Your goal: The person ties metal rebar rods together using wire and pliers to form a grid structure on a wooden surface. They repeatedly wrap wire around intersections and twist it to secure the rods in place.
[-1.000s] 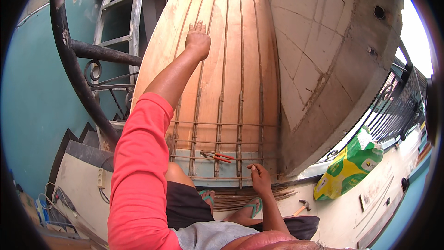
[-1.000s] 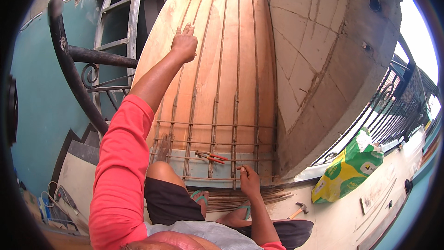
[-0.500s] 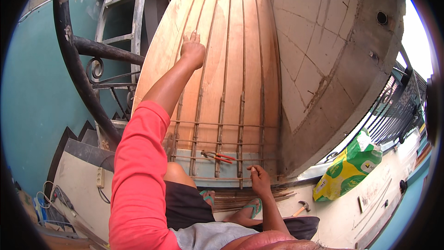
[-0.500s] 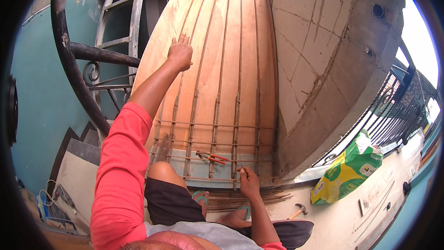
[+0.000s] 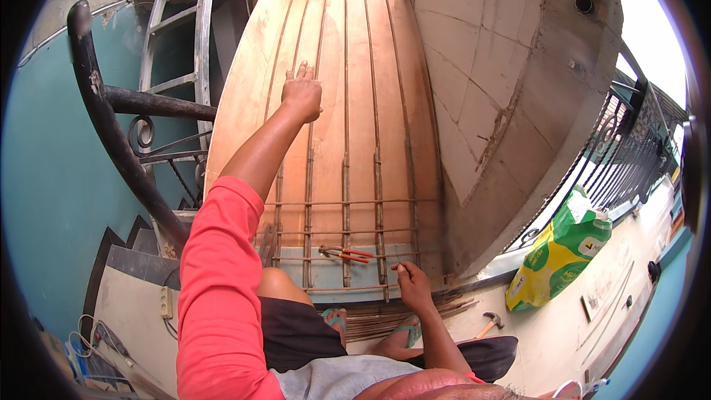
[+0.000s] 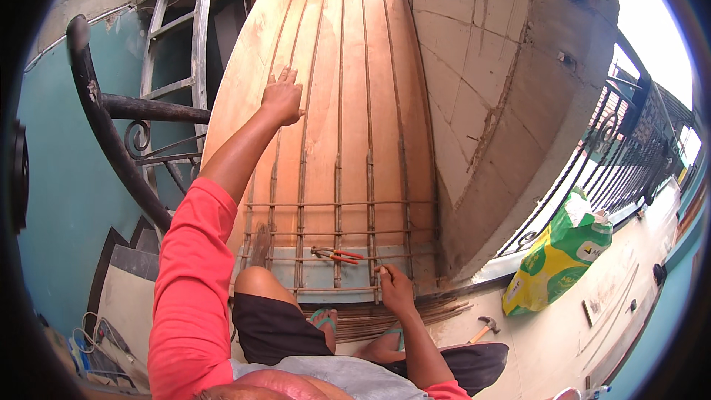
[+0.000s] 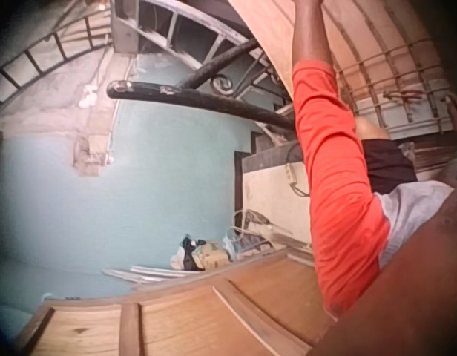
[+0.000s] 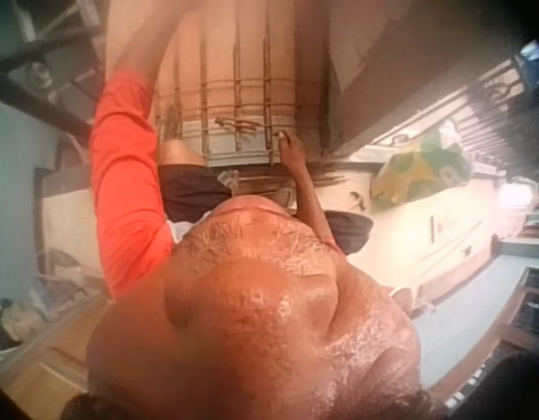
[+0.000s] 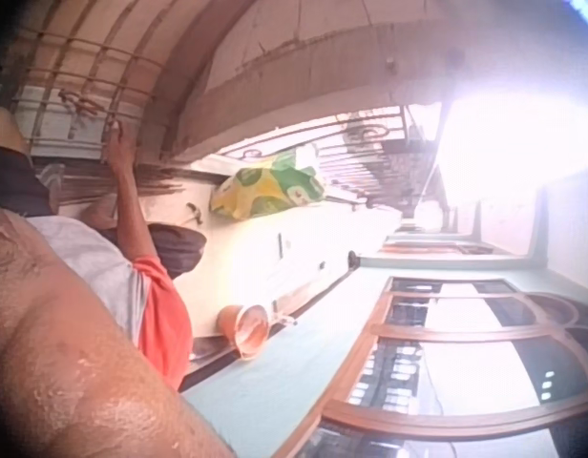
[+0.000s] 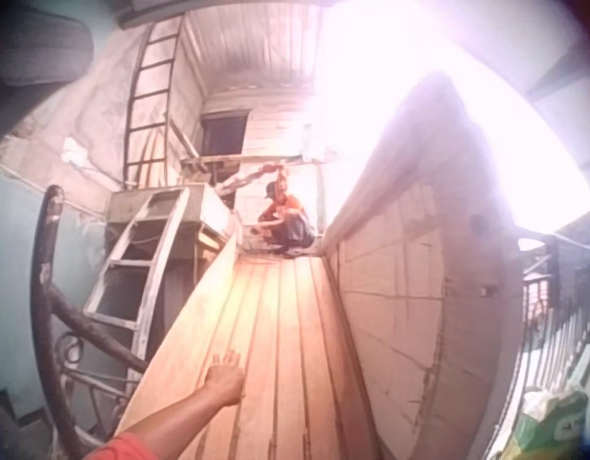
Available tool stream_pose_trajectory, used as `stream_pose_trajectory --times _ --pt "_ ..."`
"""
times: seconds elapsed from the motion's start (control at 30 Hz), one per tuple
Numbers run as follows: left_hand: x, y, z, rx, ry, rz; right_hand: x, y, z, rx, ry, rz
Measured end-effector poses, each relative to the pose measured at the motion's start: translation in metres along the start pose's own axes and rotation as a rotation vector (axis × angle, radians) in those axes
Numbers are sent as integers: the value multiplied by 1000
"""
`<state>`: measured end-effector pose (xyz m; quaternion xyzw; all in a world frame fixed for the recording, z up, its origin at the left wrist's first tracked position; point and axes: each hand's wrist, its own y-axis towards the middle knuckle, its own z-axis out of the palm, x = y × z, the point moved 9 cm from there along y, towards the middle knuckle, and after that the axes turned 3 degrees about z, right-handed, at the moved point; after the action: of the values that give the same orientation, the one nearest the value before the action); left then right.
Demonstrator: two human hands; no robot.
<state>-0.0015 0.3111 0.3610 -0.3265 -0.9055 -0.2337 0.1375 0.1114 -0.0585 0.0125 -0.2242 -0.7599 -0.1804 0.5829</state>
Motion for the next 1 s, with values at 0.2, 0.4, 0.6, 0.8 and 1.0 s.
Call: stream_pose_trajectory --times 0.2,0.4,0.6,0.8,1.0 --pt "-28 13 -34 -61 -65 35 1 0 -7 -25 -33 -7" --pt "-55 29 -68 -85 -133 52 2 -2 -13 -21 22 -24" --pt "-83 36 -79 -66 -174 69 9 -7 -31 -70 17 -24" --pt "-98 39 -80 -71 -182 95 5 -6 -46 -104 20 -24" --pt "-93 37 -85 -77 -181 93 9 -6 -42 -120 -36 -76"
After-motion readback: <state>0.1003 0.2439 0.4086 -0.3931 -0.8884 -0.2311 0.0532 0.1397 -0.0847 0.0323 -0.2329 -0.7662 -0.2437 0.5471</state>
